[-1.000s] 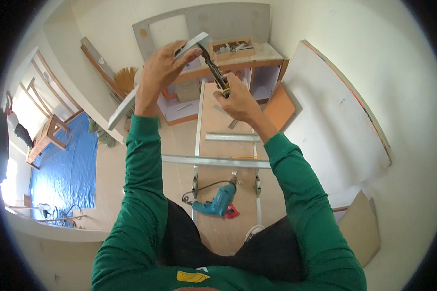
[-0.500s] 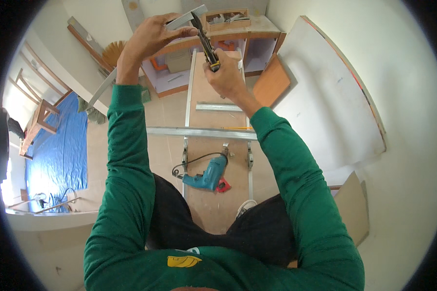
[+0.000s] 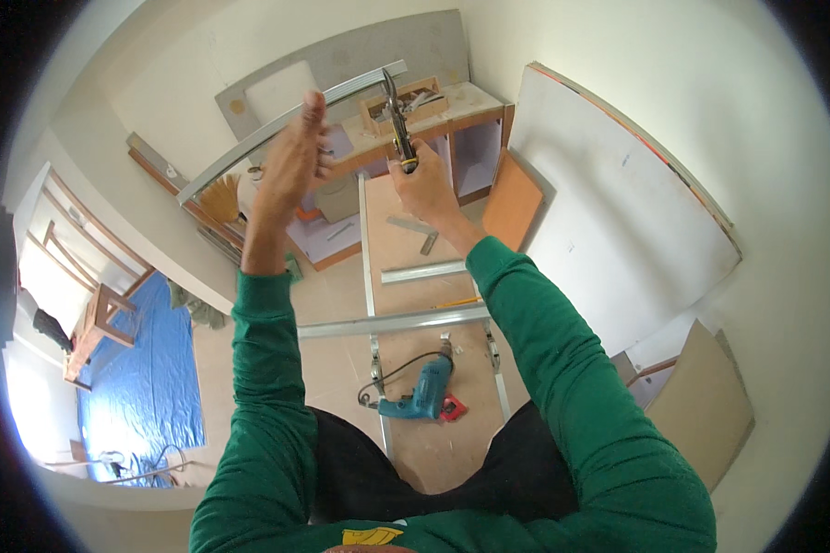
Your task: The person measures and marks a metal ceiling grid piece with a pencil and square, then cuts it with tin snips. They fit the cut piece into the ceiling grid and continue cutting additional sections.
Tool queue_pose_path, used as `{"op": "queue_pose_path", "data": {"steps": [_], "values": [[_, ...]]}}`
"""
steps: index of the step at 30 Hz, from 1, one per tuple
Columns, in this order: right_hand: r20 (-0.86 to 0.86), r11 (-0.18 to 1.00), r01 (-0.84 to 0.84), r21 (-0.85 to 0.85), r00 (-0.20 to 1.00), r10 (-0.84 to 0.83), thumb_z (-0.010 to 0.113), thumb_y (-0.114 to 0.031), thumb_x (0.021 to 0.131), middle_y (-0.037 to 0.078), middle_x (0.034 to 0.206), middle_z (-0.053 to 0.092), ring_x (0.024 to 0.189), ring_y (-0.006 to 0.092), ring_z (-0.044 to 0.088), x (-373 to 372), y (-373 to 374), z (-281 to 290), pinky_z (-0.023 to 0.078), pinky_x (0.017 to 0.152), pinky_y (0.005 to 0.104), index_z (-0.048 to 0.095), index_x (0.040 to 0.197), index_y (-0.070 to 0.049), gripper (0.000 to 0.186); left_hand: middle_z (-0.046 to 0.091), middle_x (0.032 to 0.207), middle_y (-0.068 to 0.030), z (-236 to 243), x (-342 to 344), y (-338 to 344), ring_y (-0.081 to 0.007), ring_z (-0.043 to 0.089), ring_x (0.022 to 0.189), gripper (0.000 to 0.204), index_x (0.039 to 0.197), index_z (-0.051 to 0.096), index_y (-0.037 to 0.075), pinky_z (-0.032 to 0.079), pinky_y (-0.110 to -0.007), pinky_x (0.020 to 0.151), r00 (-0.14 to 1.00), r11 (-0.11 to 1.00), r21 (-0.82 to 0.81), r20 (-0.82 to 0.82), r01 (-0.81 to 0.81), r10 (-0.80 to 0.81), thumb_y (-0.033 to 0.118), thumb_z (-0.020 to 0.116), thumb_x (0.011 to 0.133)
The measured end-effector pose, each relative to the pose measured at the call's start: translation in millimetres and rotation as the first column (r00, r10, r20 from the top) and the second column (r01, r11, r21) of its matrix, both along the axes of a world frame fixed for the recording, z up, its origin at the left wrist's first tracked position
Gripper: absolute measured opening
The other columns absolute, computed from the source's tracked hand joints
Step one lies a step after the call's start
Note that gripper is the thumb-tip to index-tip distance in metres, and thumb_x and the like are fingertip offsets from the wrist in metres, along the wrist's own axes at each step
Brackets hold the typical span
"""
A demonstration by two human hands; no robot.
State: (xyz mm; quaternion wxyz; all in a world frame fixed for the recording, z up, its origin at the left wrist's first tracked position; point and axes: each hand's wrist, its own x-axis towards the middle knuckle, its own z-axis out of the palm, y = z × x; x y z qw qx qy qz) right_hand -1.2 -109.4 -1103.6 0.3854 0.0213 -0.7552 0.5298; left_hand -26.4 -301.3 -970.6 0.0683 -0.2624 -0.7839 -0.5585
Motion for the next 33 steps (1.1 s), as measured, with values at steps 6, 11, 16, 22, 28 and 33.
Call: {"op": "queue_pose_path", "data": {"steps": [6, 11, 16, 22, 28, 33], "values": [[0.0, 0.994, -0.04, 0.107, 0.999, 0.04, 0.072, -0.019, 0.097, 0.019, 0.082, 0.065, 0.081, 0.0388, 0.069, 20, -24, 10, 0.054, 0.079, 0.0468, 0.059, 0.113, 0.003, 0.029, 0.065, 0.106, -0.0241, -10, -34, 24, -0.0421, 0.066, 0.107, 0.094, 0.124, 0.057, -0.009, 0.052, -0.056, 0.105, 0.867, 0.222, 0.942, 0.32, -0.25, -0.382, 0.081, 0.05, 0.101], [0.356, 0.858, -0.458, 0.233, 0.861, 0.363, 0.078, -0.022, 0.09, 0.03, 0.121, 0.06, 0.117, 0.0461, 0.06, 41, -49, 2, 0.047, 0.103, 0.0486, 0.051, 0.124, 0.007, 0.052, 0.055, 0.084, -0.0134, -17, -87, -66, -0.0293, 0.062, 0.085, 0.068, 0.114, 0.045, 0.004, 0.057, -0.047, 0.084, 0.97, -0.134, 0.981, 0.112, -0.143, -0.213, 0.072, 0.048, 0.107], [0.545, 0.789, -0.566, 0.24, 0.751, 0.373, 0.081, -0.027, 0.09, 0.018, 0.113, 0.059, 0.109, 0.0325, 0.059, 46, -13, -13, 0.048, 0.099, 0.0431, 0.05, 0.13, 0.001, 0.057, 0.046, 0.09, -0.0039, -11, -69, -119, -0.0144, 0.051, 0.07, 0.063, 0.124, 0.042, 0.019, 0.049, -0.032, 0.059, 0.992, 0.147, 0.984, 0.093, -0.104, 0.08, 0.078, 0.05, 0.103], [0.581, 0.751, -0.61, 0.253, 0.716, 0.386, 0.08, -0.028, 0.088, 0.017, 0.11, 0.057, 0.107, 0.0319, 0.058, 46, -27, 20, 0.047, 0.097, 0.0424, 0.052, 0.131, -0.001, 0.058, 0.044, 0.103, -0.004, -2, -71, -143, -0.014, 0.054, 0.077, 0.084, 0.131, 0.038, 0.013, 0.051, -0.031, 0.061, 0.997, 0.236, 0.969, -0.06, 0.071, -0.056, 0.084, 0.06, 0.092], [0.544, 0.721, -0.597, 0.35, 0.757, 0.363, 0.079, -0.024, 0.092, 0.015, 0.113, 0.056, 0.105, 0.028, 0.058, 45, -32, 19, 0.052, 0.088, 0.0412, 0.05, 0.134, -0.002, 0.056, 0.041, 0.106, -0.0085, 5, -56, -115, -0.017, 0.054, 0.079, 0.089, 0.132, 0.034, 0.009, 0.054, -0.035, 0.066, 0.988, 0.31, 0.949, -0.089, 0.046, 0.126, 0.084, 0.059, 0.091], [0.522, 0.734, -0.587, 0.341, 0.767, 0.372, 0.077, -0.024, 0.091, 0.024, 0.12, 0.057, 0.115, 0.0386, 0.057, 51, -44, 24, 0.045, 0.104, 0.0457, 0.053, 0.126, 0.001, 0.049, 0.042, 0.104, -0.0093, -1, -57, -108, -0.0177, 0.057, 0.079, 0.095, 0.13, 0.034, 0.007, 0.055, -0.033, 0.064, 0.992, 0.35, 0.935, -0.091, 0.056, 0.085, 0.084, 0.066, 0.085]]}}
